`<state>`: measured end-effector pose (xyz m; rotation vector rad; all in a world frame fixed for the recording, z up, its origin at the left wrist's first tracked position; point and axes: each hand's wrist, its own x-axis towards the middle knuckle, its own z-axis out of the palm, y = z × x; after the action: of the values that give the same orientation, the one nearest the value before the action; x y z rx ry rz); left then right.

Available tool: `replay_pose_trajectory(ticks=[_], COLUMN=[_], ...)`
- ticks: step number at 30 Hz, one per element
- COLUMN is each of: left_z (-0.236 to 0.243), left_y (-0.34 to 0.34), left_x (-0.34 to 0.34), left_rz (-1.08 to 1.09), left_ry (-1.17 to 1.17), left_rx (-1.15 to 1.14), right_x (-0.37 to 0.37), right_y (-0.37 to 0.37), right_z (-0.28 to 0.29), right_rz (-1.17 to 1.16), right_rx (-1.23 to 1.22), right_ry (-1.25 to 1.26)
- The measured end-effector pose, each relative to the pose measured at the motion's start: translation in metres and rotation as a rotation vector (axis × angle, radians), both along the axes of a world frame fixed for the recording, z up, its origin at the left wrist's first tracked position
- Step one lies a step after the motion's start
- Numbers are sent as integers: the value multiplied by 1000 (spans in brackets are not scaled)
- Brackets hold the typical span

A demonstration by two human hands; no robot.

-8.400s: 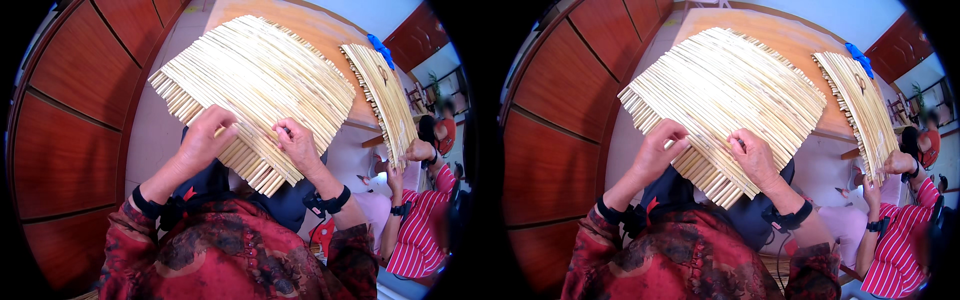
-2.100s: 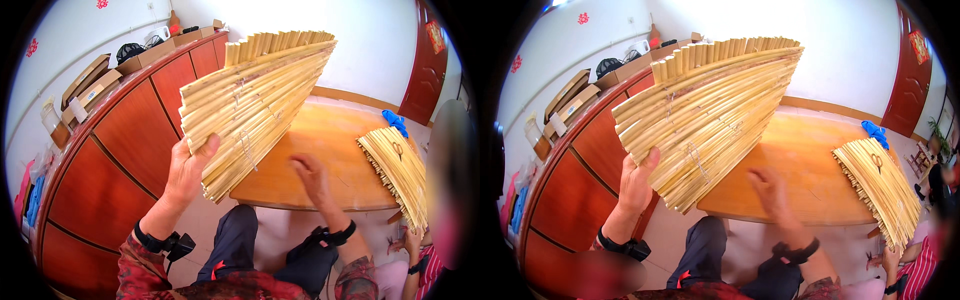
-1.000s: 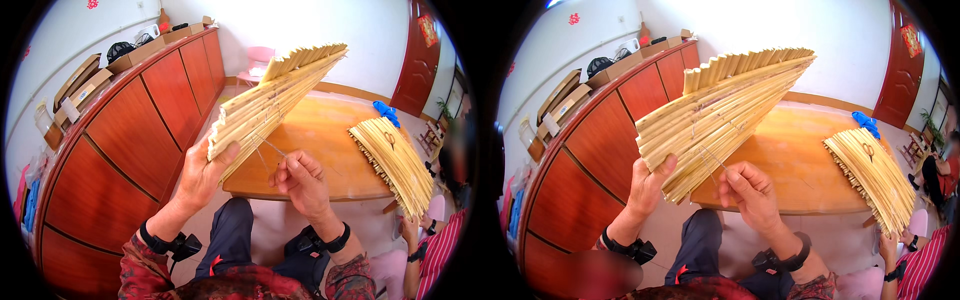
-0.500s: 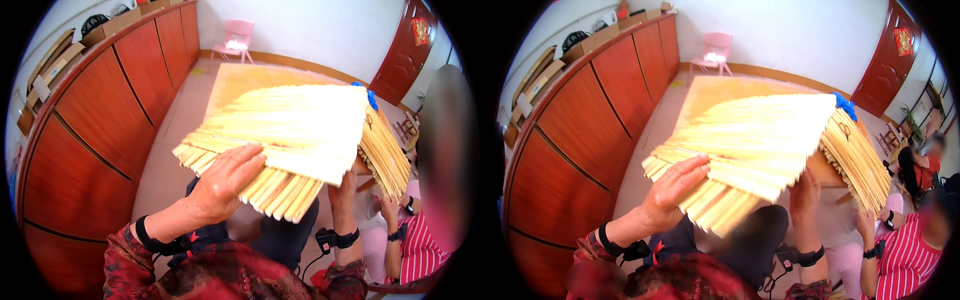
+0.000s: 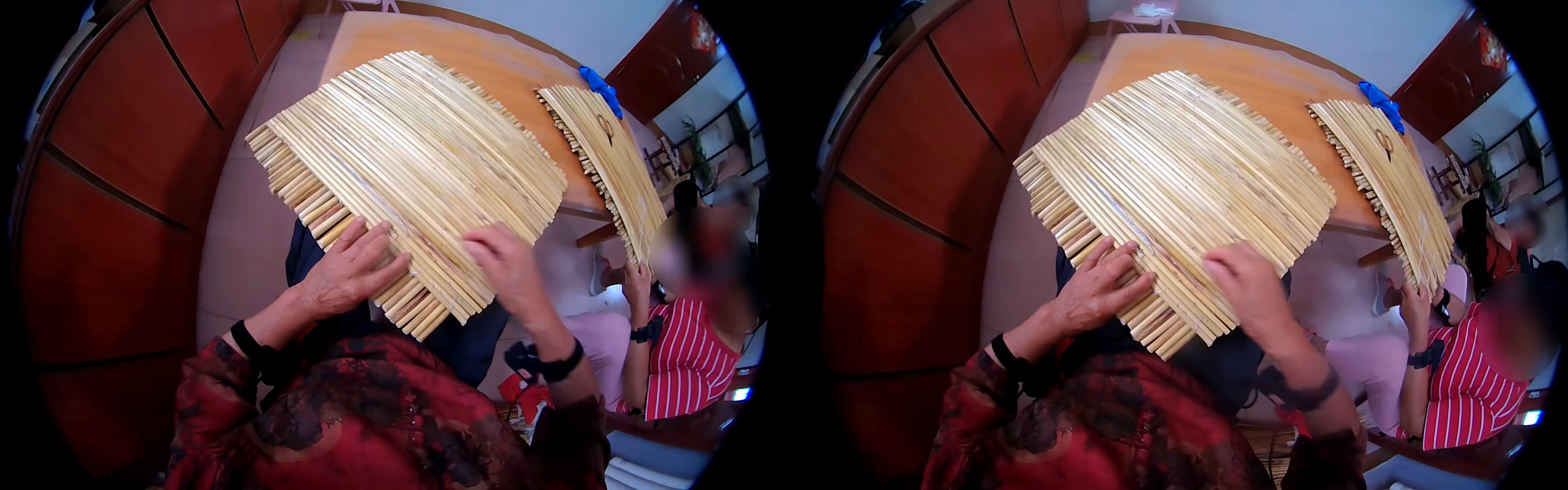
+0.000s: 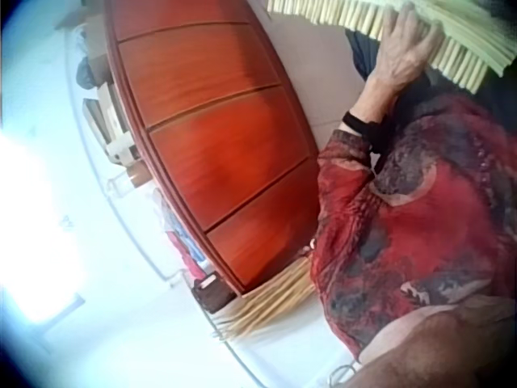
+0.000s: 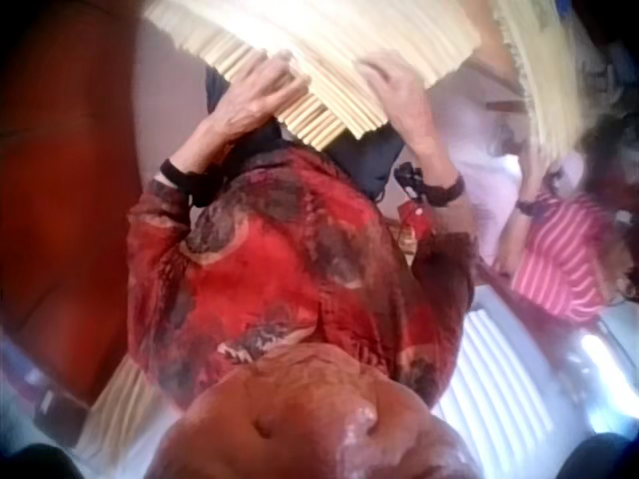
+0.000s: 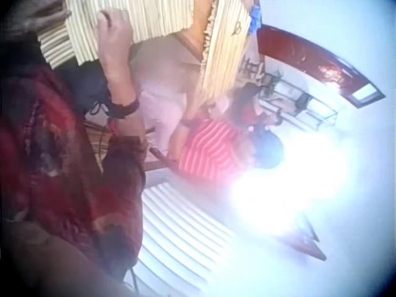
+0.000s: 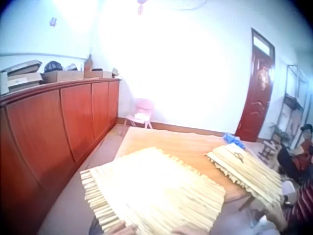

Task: The person picks up a spool of thread and uses a needle to sew a row of stitching across a flat mat made of straw stalks.

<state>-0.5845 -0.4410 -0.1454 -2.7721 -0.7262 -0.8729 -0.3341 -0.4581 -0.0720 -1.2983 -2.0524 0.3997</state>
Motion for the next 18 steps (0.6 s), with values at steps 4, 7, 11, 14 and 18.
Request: replay_pose_trajectory(ticks=[4,7,11,14,18], left_z=[-10,-12,-12,-12,-6], left_y=[6,1,0,2,2], left_x=[4,-5,-2,1,-3], left_rz=[-10,51,46,37,84], left_ry=[18,54,4,-17,15], left_rx=[-39,-41,-14,2,81], right_x=[-55,-84,-86,-82,-70], right_y=[37,51,53,48,19], right_z=[-19,-16,-15,-10,12], right_rz=[-3,-14,7,20,113], right_rx=[-17,35,-57,-69,104], right_ry=[-304,-434,-450,-395,-128])
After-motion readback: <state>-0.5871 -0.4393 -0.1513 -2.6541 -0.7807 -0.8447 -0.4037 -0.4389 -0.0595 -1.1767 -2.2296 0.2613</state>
